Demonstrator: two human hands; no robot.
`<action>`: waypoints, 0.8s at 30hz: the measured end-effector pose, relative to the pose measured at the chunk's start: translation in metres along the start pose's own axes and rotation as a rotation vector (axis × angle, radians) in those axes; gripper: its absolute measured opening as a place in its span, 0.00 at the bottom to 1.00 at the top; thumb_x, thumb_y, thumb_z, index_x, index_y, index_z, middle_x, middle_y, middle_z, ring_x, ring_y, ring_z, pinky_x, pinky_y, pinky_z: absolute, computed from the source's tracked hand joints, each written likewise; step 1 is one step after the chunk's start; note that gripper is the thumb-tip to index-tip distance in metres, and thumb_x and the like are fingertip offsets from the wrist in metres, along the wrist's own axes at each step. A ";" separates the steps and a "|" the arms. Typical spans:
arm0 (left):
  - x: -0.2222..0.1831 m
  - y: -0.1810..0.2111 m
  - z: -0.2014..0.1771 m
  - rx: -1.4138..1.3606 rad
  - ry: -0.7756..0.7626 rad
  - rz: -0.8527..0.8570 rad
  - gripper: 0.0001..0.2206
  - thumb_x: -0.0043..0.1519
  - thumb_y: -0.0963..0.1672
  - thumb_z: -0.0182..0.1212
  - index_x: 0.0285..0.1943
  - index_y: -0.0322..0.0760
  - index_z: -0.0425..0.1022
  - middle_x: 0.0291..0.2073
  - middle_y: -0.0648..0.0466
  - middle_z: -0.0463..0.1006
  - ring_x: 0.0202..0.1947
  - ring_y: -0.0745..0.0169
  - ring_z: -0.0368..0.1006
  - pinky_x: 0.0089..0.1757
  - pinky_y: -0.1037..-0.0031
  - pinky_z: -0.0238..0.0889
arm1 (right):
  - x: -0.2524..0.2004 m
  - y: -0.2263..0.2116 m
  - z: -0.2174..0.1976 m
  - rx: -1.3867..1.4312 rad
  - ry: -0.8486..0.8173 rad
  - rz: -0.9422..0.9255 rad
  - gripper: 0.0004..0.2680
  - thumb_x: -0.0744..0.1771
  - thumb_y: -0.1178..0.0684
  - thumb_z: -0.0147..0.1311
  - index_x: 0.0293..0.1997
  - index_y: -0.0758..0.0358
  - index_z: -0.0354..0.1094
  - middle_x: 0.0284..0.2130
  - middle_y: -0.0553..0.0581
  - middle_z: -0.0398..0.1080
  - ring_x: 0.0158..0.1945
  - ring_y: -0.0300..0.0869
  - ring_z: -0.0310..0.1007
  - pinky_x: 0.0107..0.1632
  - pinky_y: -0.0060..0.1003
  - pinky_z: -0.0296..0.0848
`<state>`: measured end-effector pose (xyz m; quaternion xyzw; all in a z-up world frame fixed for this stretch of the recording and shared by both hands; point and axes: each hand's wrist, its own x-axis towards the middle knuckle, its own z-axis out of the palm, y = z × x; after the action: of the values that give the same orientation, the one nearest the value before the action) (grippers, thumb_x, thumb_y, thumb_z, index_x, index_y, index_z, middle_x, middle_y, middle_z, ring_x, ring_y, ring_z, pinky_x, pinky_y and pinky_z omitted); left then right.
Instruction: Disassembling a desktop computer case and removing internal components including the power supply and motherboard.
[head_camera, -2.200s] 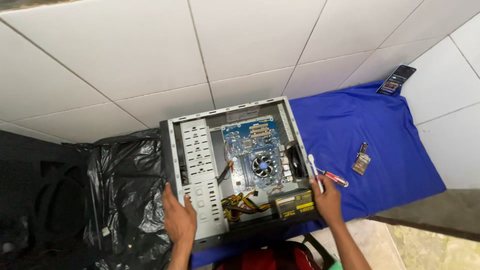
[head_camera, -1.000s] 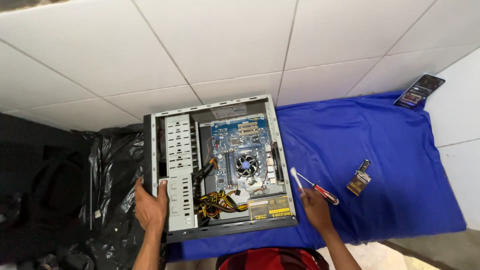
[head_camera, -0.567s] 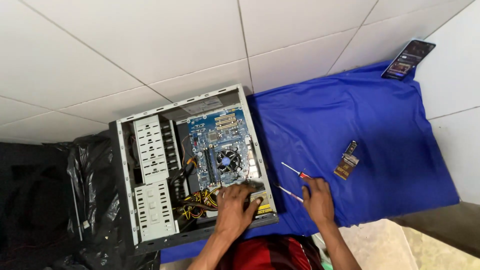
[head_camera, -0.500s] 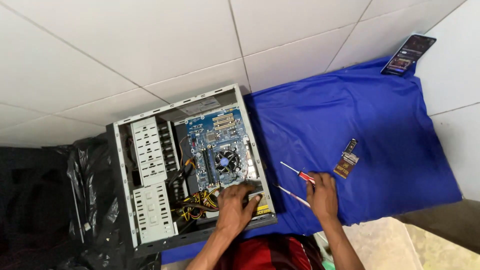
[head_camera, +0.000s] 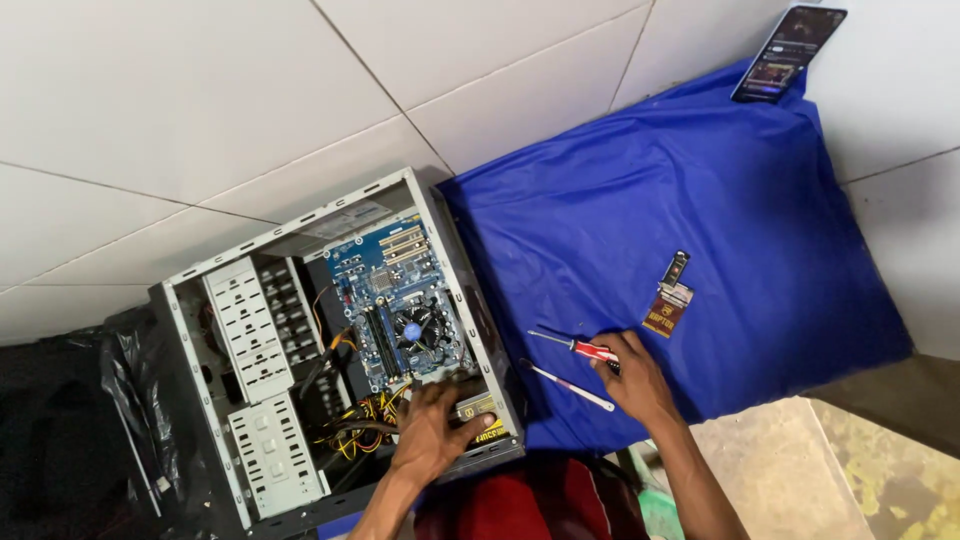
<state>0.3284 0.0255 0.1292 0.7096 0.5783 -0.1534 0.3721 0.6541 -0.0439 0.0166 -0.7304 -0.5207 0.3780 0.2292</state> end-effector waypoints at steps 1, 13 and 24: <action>-0.001 0.004 -0.005 0.002 -0.005 -0.001 0.33 0.56 0.65 0.54 0.67 0.57 0.72 0.65 0.51 0.70 0.68 0.41 0.58 0.63 0.38 0.45 | -0.002 0.005 0.002 0.002 -0.001 0.005 0.12 0.65 0.52 0.57 0.53 0.48 0.71 0.46 0.53 0.69 0.49 0.51 0.75 0.55 0.45 0.69; -0.009 0.023 -0.025 -0.293 -0.004 -0.211 0.33 0.47 0.63 0.67 0.64 0.61 0.78 0.70 0.64 0.70 0.55 0.63 0.81 0.52 0.67 0.70 | -0.023 -0.042 -0.043 0.251 -0.141 -0.046 0.10 0.62 0.56 0.59 0.46 0.50 0.76 0.41 0.46 0.76 0.48 0.39 0.78 0.52 0.33 0.70; -0.012 0.019 -0.019 -0.310 0.031 -0.226 0.32 0.47 0.63 0.66 0.61 0.61 0.80 0.66 0.64 0.74 0.71 0.66 0.63 0.61 0.67 0.61 | -0.016 -0.061 -0.045 0.383 -0.120 -0.121 0.12 0.60 0.63 0.59 0.45 0.55 0.76 0.40 0.49 0.77 0.47 0.38 0.77 0.51 0.30 0.69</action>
<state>0.3382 0.0291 0.1567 0.5767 0.6766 -0.0922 0.4486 0.6512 -0.0350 0.0931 -0.6170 -0.4951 0.4985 0.3546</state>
